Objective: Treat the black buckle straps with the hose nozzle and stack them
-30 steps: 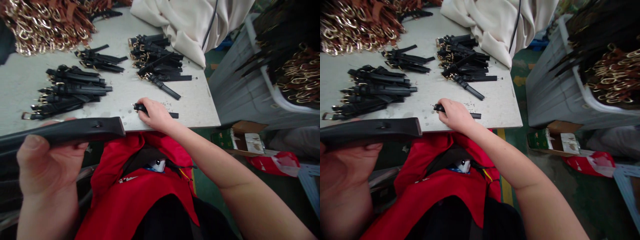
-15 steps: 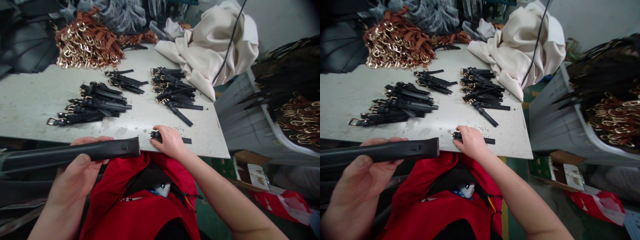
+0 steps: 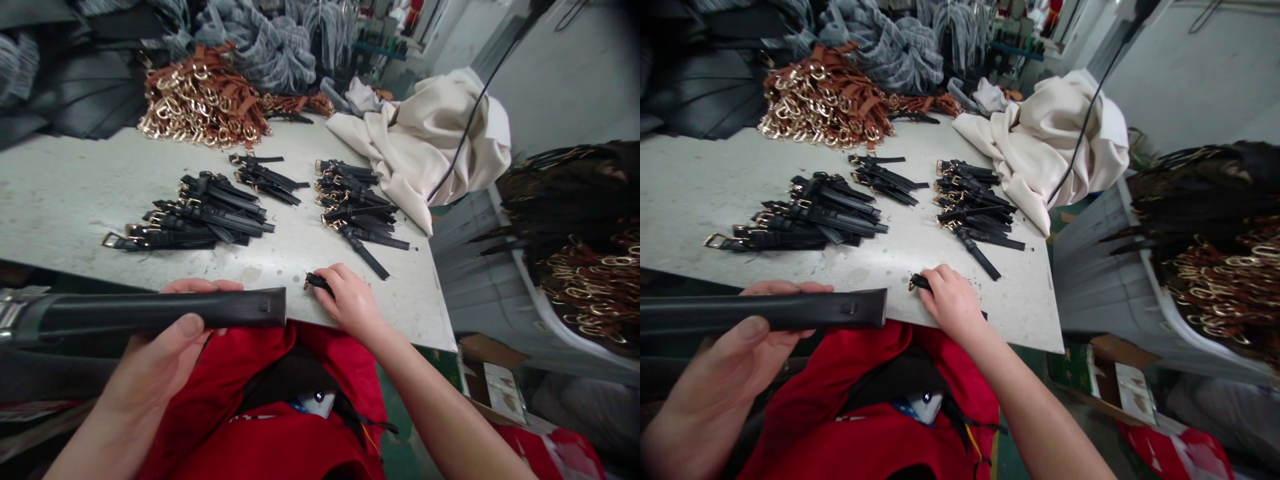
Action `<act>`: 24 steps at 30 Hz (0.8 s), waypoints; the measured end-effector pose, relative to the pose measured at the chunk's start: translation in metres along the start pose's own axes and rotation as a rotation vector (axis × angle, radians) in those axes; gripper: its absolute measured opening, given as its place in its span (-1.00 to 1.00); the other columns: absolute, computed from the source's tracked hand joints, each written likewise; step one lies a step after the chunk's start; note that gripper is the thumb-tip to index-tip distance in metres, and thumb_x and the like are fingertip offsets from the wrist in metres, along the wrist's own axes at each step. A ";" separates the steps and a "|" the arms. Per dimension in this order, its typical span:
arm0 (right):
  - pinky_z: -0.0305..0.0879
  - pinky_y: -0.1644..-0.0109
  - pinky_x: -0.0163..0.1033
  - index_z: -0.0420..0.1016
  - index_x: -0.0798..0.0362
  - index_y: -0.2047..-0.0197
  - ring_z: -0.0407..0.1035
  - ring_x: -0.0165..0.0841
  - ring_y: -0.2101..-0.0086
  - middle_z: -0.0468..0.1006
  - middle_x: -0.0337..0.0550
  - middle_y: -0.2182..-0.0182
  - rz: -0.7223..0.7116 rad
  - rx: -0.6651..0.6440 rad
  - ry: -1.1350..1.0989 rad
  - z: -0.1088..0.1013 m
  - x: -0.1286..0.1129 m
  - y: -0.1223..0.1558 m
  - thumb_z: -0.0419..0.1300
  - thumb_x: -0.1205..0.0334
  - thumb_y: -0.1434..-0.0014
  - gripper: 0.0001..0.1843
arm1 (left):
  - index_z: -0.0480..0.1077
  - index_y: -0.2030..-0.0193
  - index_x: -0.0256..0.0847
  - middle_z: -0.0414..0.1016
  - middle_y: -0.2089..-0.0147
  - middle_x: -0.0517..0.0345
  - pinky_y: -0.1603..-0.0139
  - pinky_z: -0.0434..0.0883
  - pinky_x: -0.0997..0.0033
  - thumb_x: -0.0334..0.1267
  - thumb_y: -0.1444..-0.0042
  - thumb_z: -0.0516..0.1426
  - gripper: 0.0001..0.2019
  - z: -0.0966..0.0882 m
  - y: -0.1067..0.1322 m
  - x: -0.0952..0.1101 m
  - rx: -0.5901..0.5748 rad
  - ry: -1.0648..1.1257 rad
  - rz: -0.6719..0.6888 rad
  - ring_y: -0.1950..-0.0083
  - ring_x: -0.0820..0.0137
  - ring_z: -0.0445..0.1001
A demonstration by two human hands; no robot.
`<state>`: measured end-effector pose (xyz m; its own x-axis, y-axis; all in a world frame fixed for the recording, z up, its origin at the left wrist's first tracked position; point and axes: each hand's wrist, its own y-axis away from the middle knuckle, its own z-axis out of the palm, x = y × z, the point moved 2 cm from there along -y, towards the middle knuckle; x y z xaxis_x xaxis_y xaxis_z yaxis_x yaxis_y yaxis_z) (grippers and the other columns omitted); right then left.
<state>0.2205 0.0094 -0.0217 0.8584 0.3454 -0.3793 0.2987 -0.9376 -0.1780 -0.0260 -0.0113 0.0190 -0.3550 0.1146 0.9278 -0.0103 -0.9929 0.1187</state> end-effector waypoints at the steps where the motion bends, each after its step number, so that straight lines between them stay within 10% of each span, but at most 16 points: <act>1: 0.34 0.07 -0.12 0.43 0.11 -0.05 0.40 -0.19 0.15 0.49 0.05 0.12 -0.012 0.012 -0.028 -0.001 -0.003 -0.003 0.04 0.26 -0.28 -0.69 | 0.57 0.29 -0.08 0.66 0.23 0.12 0.25 0.55 0.51 -0.11 0.18 0.39 -0.72 0.000 0.000 0.001 -0.001 0.001 0.008 0.23 0.33 0.61; 12: 0.32 0.09 -0.05 0.49 0.12 0.01 0.38 -0.15 0.20 0.51 0.02 0.20 -0.063 -0.016 0.077 0.008 0.000 0.013 0.12 0.25 -0.23 -0.71 | 0.56 0.26 -0.03 0.65 0.20 0.18 0.14 0.52 0.54 -0.15 0.09 0.36 -0.78 -0.003 0.004 0.000 -0.012 -0.008 0.043 0.15 0.36 0.58; 24: 0.24 0.10 -0.04 0.55 0.05 0.10 0.37 -0.17 0.19 0.54 -0.05 0.24 0.047 0.070 -0.026 0.000 0.009 0.033 0.10 0.27 -0.27 -0.78 | 0.50 0.24 -0.13 0.62 0.14 0.08 0.05 0.51 0.27 -0.22 0.08 0.35 -0.76 0.034 -0.007 -0.020 -0.134 -0.101 0.038 0.08 0.24 0.55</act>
<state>0.2383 -0.0185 -0.0311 0.8593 0.3025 -0.4123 0.2271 -0.9482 -0.2223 0.0127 -0.0051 0.0116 -0.2621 0.0728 0.9623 -0.1252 -0.9913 0.0409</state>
